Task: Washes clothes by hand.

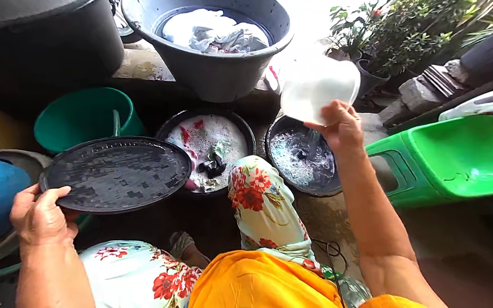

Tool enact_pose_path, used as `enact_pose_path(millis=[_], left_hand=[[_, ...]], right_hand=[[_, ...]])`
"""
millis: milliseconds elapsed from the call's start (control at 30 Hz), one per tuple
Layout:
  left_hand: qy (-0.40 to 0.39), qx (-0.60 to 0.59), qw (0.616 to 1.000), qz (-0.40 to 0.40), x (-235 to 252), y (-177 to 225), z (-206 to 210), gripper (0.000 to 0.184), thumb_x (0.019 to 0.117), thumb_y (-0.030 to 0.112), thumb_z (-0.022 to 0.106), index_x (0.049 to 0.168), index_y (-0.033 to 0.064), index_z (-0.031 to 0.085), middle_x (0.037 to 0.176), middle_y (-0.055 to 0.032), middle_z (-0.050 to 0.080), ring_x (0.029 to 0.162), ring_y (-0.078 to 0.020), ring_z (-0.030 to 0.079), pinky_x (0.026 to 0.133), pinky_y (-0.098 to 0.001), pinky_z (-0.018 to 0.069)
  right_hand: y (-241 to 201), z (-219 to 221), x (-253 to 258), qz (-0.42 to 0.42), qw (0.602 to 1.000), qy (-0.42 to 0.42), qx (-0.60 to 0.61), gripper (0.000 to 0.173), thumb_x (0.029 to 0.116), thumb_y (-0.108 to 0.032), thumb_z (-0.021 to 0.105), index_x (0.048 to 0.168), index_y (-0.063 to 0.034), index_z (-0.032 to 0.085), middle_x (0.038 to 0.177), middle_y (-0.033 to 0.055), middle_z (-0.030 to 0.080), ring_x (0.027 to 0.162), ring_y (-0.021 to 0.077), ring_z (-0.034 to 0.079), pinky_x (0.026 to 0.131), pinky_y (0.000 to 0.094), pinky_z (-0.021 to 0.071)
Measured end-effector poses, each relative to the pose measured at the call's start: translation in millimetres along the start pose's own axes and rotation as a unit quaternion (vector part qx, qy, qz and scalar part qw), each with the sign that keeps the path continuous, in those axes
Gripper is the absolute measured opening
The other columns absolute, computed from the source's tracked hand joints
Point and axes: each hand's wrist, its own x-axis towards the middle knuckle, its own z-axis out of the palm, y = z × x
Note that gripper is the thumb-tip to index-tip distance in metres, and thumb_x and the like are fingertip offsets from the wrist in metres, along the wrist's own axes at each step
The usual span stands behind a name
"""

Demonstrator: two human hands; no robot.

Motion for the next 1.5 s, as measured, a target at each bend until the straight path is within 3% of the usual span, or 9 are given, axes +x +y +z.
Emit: enact_pose_path(millis=[100,267,400,533,700,867,1067,1300,1500], left_hand=[[0.003,-0.014,1.0,0.006,-2.3,2.5,-2.5,0.039,0.0939,0.01,0.058,0.132,0.0118,0.051,0.106,-0.0007,0.066,0.084,-0.0086,0.069,0.072,-0.0313,0.0609],[0.002,-0.04,0.999,0.023,4.2,-3.3,-10.3,0.039,0.0939,0.006,0.057,0.132,0.0118,0.051,0.111,-0.0012,0.066,0.091,-0.0116,0.069,0.079,-0.0345,0.0611],[0.011,-0.062,0.998,0.01,5.8,-2.8,-13.0,0.041,0.0952,0.006,0.055,0.135,0.0133,0.05,0.117,-0.0033,0.064,0.099,-0.0152,0.068,0.085,-0.0391,0.0598],[0.004,-0.066,0.998,0.003,9.7,-5.7,-17.3,0.038,0.098,0.008,0.054,0.136,0.0128,0.05,0.119,-0.0031,0.065,0.101,-0.0157,0.068,0.087,-0.0394,0.0592],[-0.003,-0.066,0.998,0.013,15.8,-8.8,-21.8,0.037,0.0982,0.009,0.054,0.135,0.0143,0.053,0.119,-0.0006,0.065,0.103,-0.0142,0.068,0.089,-0.0392,0.0593],[0.016,-0.062,0.998,0.027,14.7,1.0,-14.1,0.04,0.0925,0.006,0.055,0.132,0.0135,0.051,0.116,-0.0008,0.065,0.1,-0.0131,0.068,0.087,-0.0388,0.0596],[0.055,-0.034,0.998,0.003,0.6,29.8,-5.3,0.045,0.0905,0.008,0.056,0.135,0.0115,0.051,0.114,-0.0001,0.064,0.095,-0.0082,0.067,0.08,-0.0337,0.0594],[0.042,-0.006,0.998,-0.039,5.1,26.7,-10.7,0.047,0.0836,0.004,0.058,0.13,0.0105,0.055,0.098,-0.0016,0.07,0.08,-0.0081,0.071,0.068,-0.0293,0.0616],[0.008,0.0,0.999,-0.047,13.7,19.1,-20.7,0.053,0.0797,0.011,0.059,0.132,0.0072,0.056,0.104,-0.0037,0.074,0.087,-0.0111,0.074,0.072,-0.0292,0.0635]], right_hand=[[-20.6,-4.8,14.8,-0.018,0.997,-0.001,0.077,0.012,0.1084,-0.02,0.047,0.112,-0.0115,0.054,0.092,0.0078,0.068,0.089,0.0296,0.072,0.082,0.0605,0.0608],[-40.6,-23.3,38.0,-0.054,0.983,-0.031,0.175,0.038,0.1109,-0.033,0.031,0.089,-0.0201,0.058,0.078,0.0001,0.066,0.087,0.0235,0.07,0.09,0.0609,0.0558],[-39.8,-40.4,54.3,-0.026,0.982,0.032,0.186,0.041,0.1107,-0.045,0.027,0.103,-0.0173,0.056,0.084,0.003,0.066,0.088,0.0254,0.069,0.089,0.0623,0.0559],[-35.9,-36.1,56.2,0.037,0.994,0.082,-0.06,0.024,0.1103,-0.034,0.042,0.122,-0.0156,0.052,0.093,0.004,0.069,0.085,0.0244,0.072,0.079,0.0557,0.0617],[-28.6,2.3,59.1,0.072,0.901,-0.104,-0.416,0.018,0.101,-0.02,0.06,0.109,-0.0038,0.061,0.09,0.006,0.07,0.077,0.0169,0.071,0.067,0.0396,0.0625],[-6.3,66.7,62.9,0.102,0.781,-0.3,-0.537,0.019,0.0988,-0.017,0.066,0.104,0.0004,0.067,0.088,0.0117,0.072,0.079,0.0209,0.07,0.071,0.0433,0.0598],[48.9,174.4,44.4,-0.003,0.664,-0.525,-0.533,0.011,0.0941,-0.016,0.071,0.086,-0.0089,0.071,0.073,0.0014,0.07,0.063,0.012,0.064,0.06,0.0356,0.0544],[165.7,372.6,9.6,-0.128,0.656,-0.623,-0.406,0.025,0.0981,-0.028,0.067,0.094,-0.0031,0.066,0.073,0.004,0.063,0.065,0.0123,0.061,0.065,0.0363,0.0528],[307.2,533.3,-17.8,0.067,0.684,-0.612,-0.392,0.035,0.1034,-0.033,0.062,0.12,-0.0025,0.063,0.095,0.0123,0.073,0.079,0.0225,0.072,0.067,0.041,0.0603]])
